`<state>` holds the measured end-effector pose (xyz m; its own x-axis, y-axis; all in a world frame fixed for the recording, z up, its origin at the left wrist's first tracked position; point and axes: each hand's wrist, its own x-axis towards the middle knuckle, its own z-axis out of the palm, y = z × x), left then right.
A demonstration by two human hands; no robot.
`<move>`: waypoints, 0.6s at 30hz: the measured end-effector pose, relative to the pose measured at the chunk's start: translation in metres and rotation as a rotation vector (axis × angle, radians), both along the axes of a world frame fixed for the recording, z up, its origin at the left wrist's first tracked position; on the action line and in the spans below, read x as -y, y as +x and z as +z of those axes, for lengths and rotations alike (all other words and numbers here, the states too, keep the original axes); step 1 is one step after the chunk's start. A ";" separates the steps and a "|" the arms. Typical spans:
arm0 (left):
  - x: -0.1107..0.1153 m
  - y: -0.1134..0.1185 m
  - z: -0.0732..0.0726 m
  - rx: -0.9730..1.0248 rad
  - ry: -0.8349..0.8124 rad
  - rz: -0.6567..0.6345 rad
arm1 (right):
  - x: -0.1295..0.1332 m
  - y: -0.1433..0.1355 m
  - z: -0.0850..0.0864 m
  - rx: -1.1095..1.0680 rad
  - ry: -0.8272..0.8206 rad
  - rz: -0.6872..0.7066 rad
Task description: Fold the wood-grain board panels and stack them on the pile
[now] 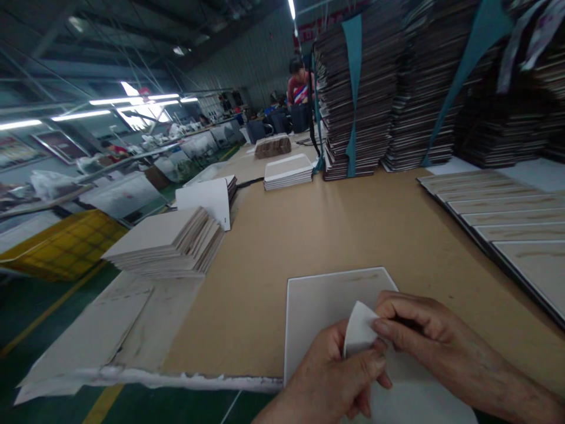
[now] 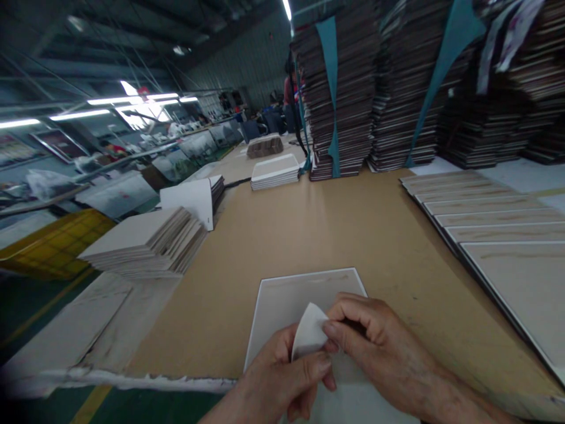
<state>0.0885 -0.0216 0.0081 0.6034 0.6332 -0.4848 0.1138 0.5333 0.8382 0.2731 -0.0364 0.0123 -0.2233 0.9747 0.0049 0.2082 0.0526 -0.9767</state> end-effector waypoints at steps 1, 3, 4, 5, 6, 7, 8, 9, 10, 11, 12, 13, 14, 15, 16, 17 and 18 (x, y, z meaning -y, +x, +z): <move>0.000 0.000 -0.001 0.014 -0.002 0.003 | 0.000 0.000 0.000 0.008 0.002 0.001; -0.001 -0.002 -0.005 0.068 -0.003 0.012 | 0.001 -0.001 0.000 0.026 0.000 0.004; -0.001 -0.003 -0.007 0.095 -0.005 0.013 | 0.002 0.000 -0.001 0.033 -0.001 0.005; 0.000 -0.003 -0.010 0.118 -0.009 0.018 | 0.003 0.000 -0.002 0.038 -0.005 0.005; 0.000 -0.004 -0.012 0.131 -0.011 0.028 | 0.004 0.000 -0.004 0.038 -0.009 0.006; 0.001 -0.005 -0.013 0.136 -0.012 0.044 | 0.004 0.000 -0.005 0.033 -0.015 0.007; 0.001 -0.005 -0.014 0.138 -0.012 0.057 | 0.005 0.000 -0.006 0.027 -0.023 0.011; 0.002 -0.004 -0.014 0.142 -0.013 0.068 | 0.005 0.001 -0.008 0.020 -0.030 0.014; 0.002 -0.004 -0.013 0.148 -0.015 0.080 | 0.005 0.001 -0.009 0.010 -0.035 0.018; 0.003 -0.003 -0.012 0.151 -0.019 0.095 | 0.005 0.001 -0.009 -0.008 -0.044 0.024; 0.003 -0.002 -0.011 0.151 -0.023 0.115 | 0.005 0.001 -0.009 -0.034 -0.060 0.035; 0.004 -0.001 -0.010 0.150 -0.024 0.136 | 0.005 0.002 -0.009 -0.074 -0.086 0.054; 0.004 -0.001 -0.009 0.149 -0.022 0.153 | 0.005 0.002 -0.009 -0.129 -0.120 0.076; 0.004 0.000 -0.009 0.150 -0.016 0.160 | 0.004 0.003 -0.008 -0.187 -0.155 0.103; 0.004 0.000 -0.010 0.153 -0.009 0.150 | 0.004 0.003 -0.008 -0.235 -0.189 0.129; 0.004 0.001 -0.011 0.154 -0.003 0.132 | 0.003 0.003 -0.007 -0.267 -0.214 0.146; 0.004 0.001 -0.012 0.150 0.003 0.111 | 0.003 0.003 -0.006 -0.282 -0.226 0.152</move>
<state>0.0896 -0.0259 -0.0037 0.5953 0.7011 -0.3925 -0.0723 0.5333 0.8429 0.2762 -0.0391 0.0058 -0.3854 0.9143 -0.1247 -0.0639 -0.1612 -0.9848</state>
